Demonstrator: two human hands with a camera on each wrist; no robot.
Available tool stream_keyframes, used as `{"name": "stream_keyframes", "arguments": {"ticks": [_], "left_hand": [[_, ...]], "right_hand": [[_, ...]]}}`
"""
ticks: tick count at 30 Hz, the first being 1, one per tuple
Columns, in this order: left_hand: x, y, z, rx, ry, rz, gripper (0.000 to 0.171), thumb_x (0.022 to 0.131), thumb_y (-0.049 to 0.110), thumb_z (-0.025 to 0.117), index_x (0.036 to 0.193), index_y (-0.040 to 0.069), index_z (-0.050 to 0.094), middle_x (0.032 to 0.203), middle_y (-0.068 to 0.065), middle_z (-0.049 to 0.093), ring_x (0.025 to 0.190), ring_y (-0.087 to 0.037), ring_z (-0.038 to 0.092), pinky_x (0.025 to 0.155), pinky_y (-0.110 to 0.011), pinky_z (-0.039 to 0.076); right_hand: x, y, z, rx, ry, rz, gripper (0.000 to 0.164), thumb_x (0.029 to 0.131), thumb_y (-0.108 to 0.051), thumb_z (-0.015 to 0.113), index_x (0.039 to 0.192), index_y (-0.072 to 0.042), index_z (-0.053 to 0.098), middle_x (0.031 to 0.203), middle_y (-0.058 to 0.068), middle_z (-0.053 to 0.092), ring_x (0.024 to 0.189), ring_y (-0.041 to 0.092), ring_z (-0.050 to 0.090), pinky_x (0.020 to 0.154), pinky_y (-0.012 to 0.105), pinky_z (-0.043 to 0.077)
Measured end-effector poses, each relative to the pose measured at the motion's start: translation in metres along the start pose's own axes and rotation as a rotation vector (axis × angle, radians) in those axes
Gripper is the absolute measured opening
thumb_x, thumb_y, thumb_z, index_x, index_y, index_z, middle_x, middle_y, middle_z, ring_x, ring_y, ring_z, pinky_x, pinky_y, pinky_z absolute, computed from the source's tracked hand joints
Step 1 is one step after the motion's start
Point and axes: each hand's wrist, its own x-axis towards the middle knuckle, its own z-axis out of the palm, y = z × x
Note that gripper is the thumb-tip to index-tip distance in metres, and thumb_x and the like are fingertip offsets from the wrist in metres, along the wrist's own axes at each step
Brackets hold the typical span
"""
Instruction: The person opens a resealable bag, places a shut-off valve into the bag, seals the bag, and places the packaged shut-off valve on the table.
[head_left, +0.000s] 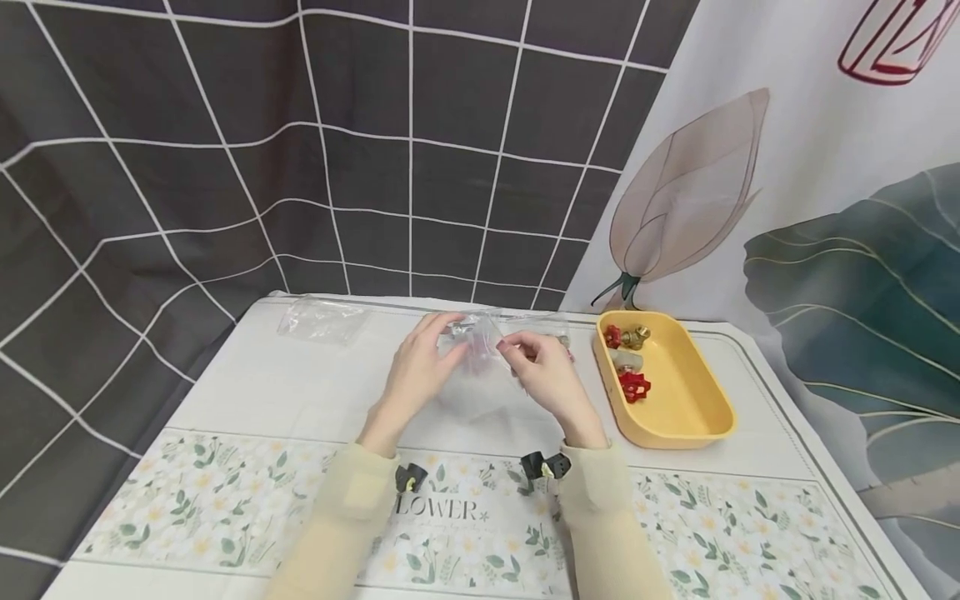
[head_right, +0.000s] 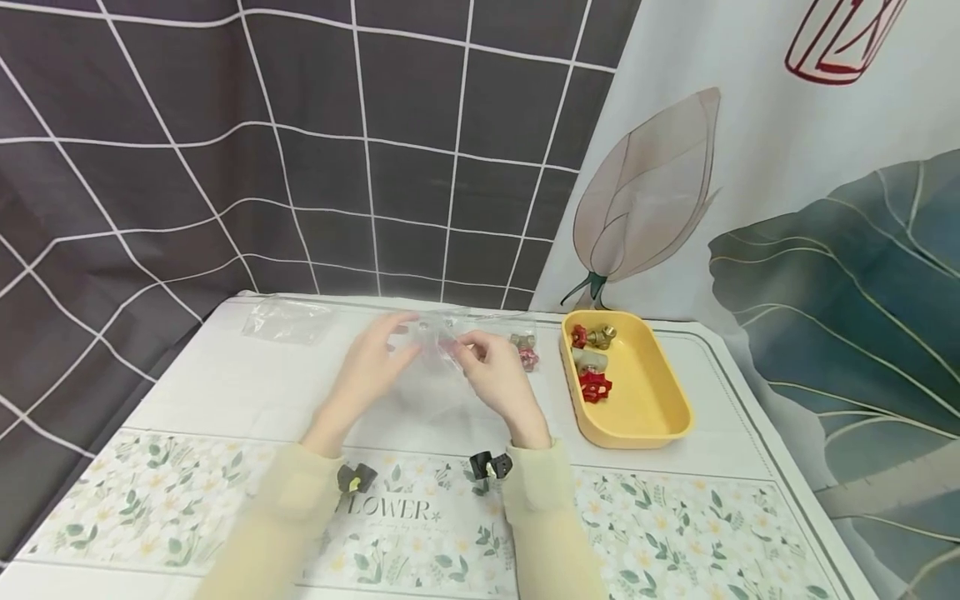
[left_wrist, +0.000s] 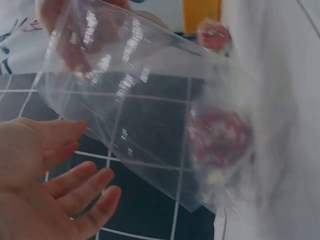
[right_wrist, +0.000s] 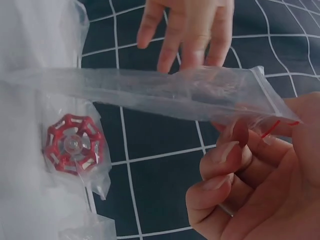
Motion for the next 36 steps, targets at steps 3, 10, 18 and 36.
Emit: {"name": "stream_keyframes", "arguments": {"ticks": [3, 10, 18, 36], "left_hand": [[0.002, 0.010, 0.004, -0.018, 0.032, -0.036, 0.022, 0.096, 0.023, 0.064, 0.114, 0.010, 0.067, 0.109, -0.004, 0.067, 0.099, -0.021, 0.063, 0.081, -0.041, 0.052], [0.001, 0.029, 0.009, 0.011, -0.020, -0.138, 0.040, 0.098, 0.049, 0.051, 0.078, 0.018, 0.065, 0.067, 0.004, 0.060, 0.058, -0.016, 0.052, 0.052, -0.033, 0.042], [-0.001, 0.035, 0.011, 0.026, -0.117, -0.147, 0.035, 0.096, 0.045, 0.058, 0.071, 0.021, 0.062, 0.061, 0.006, 0.053, 0.054, -0.013, 0.046, 0.049, -0.030, 0.036], [0.000, 0.029, -0.006, -0.026, -0.221, -0.154, 0.036, 0.097, 0.027, 0.056, 0.062, 0.016, 0.053, 0.053, 0.003, 0.048, 0.047, -0.013, 0.041, 0.044, -0.026, 0.029]], "right_hand": [[-0.001, 0.000, 0.001, -0.027, 0.042, 0.016, 0.018, 0.097, -0.019, 0.061, 0.101, -0.006, 0.072, 0.061, 0.000, 0.055, 0.051, 0.016, 0.049, 0.045, 0.027, 0.036], [0.000, -0.001, 0.006, -0.077, 0.128, -0.012, 0.019, 0.097, -0.019, 0.061, 0.098, -0.005, 0.073, 0.058, -0.001, 0.050, 0.049, 0.016, 0.043, 0.045, 0.027, 0.032], [-0.001, -0.002, 0.008, -0.117, 0.147, -0.045, 0.017, 0.095, -0.014, 0.060, 0.097, -0.004, 0.073, 0.056, 0.000, 0.050, 0.047, 0.015, 0.041, 0.051, 0.030, 0.033], [0.001, 0.010, -0.004, -0.121, 0.146, -0.017, 0.018, 0.097, -0.010, 0.058, 0.100, -0.001, 0.073, 0.060, 0.002, 0.057, 0.053, 0.016, 0.052, 0.047, 0.028, 0.038]]}}
